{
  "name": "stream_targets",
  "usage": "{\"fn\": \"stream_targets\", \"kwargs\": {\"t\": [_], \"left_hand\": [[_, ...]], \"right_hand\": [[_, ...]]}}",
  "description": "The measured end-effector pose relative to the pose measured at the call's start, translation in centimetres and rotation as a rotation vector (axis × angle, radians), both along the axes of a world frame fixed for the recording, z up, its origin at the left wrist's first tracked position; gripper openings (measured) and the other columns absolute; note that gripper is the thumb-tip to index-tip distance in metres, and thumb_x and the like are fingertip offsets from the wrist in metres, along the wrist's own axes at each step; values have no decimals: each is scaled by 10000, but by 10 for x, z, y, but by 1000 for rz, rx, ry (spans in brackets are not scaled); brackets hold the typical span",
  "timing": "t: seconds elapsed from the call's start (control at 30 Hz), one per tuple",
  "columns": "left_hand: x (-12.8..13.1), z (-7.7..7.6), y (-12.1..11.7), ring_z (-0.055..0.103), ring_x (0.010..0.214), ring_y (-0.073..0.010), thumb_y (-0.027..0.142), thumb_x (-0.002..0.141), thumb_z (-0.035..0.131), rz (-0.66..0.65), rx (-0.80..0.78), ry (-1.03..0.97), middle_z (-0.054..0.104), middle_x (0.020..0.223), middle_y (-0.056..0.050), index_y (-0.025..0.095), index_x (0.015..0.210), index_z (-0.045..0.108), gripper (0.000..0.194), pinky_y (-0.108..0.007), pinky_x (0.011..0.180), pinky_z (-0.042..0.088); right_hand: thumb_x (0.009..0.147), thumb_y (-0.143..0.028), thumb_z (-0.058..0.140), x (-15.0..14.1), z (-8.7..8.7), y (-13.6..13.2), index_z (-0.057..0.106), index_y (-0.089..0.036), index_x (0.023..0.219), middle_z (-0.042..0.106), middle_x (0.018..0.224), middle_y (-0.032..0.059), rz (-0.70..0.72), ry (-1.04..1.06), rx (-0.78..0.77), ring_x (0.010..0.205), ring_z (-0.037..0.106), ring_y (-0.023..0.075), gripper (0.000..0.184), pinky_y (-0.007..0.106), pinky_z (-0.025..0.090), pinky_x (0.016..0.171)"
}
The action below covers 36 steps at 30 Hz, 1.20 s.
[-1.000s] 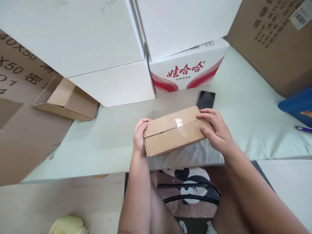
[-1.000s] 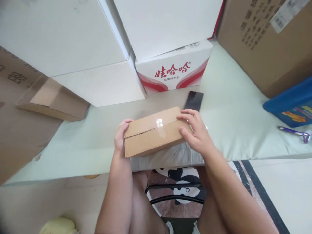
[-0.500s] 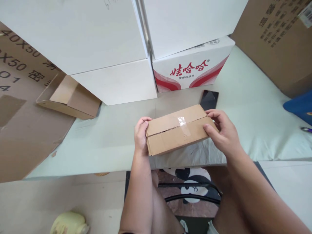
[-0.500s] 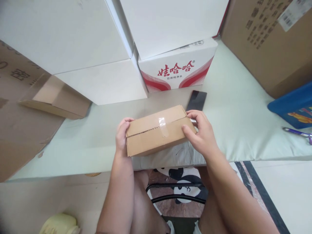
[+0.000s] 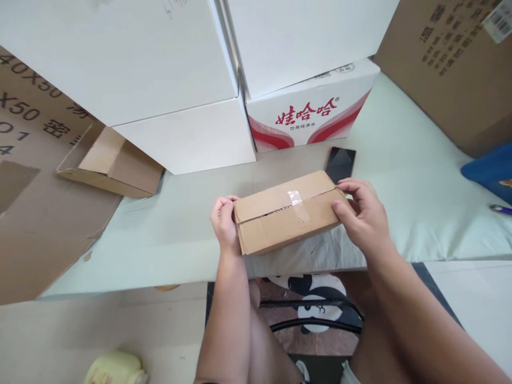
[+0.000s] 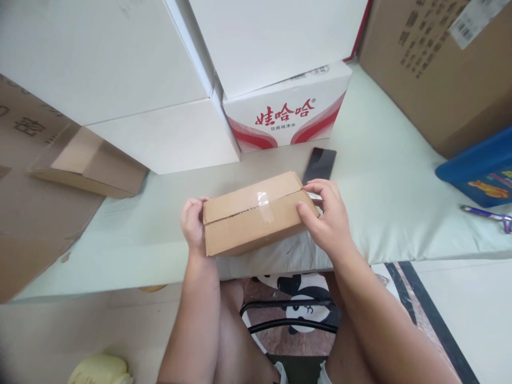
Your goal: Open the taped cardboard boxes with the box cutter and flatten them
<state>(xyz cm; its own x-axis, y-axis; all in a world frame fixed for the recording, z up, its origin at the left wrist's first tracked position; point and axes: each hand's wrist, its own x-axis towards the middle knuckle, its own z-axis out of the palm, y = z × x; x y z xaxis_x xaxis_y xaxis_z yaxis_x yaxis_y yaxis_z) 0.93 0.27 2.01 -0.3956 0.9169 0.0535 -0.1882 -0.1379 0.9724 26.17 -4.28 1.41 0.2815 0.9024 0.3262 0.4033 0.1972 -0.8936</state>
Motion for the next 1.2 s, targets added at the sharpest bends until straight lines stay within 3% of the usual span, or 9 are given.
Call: {"fn": "stream_targets", "kwargs": {"t": [0.17,0.37,0.6,1.2], "left_hand": [[2,2,1,463,571,-87,400,692,696,47,17,39,590,705,-13,185,555,415,379,-230,535,359],[3,2,1,462,579,-89,392,694,679,67,22,42,580,696,-12,186,556,426,354,-232,539,356],[5,3,-1,486,578,-97,390,681,688,97,54,7,604,683,-14,192,558,430,348,-234,548,374],[5,2,0,510,571,-90,418,695,717,68,55,-31,580,673,6,195,600,422,382,-232,561,399]], "right_hand": [[825,-339,646,0,3,2,633,-245,994,665,1163,99,0,-47,-1,1075,651,248,194,376,578,805],[817,-345,659,-1,3,2,624,-240,972,664,1171,98,17,24,-8,1104,647,248,190,411,555,910],[813,-349,672,-3,0,0,622,-240,980,647,1168,98,13,80,-2,1099,639,242,205,407,546,910],[827,-340,656,-3,1,-1,609,-249,983,646,1155,88,13,88,1,1081,635,233,187,383,542,878]]}}
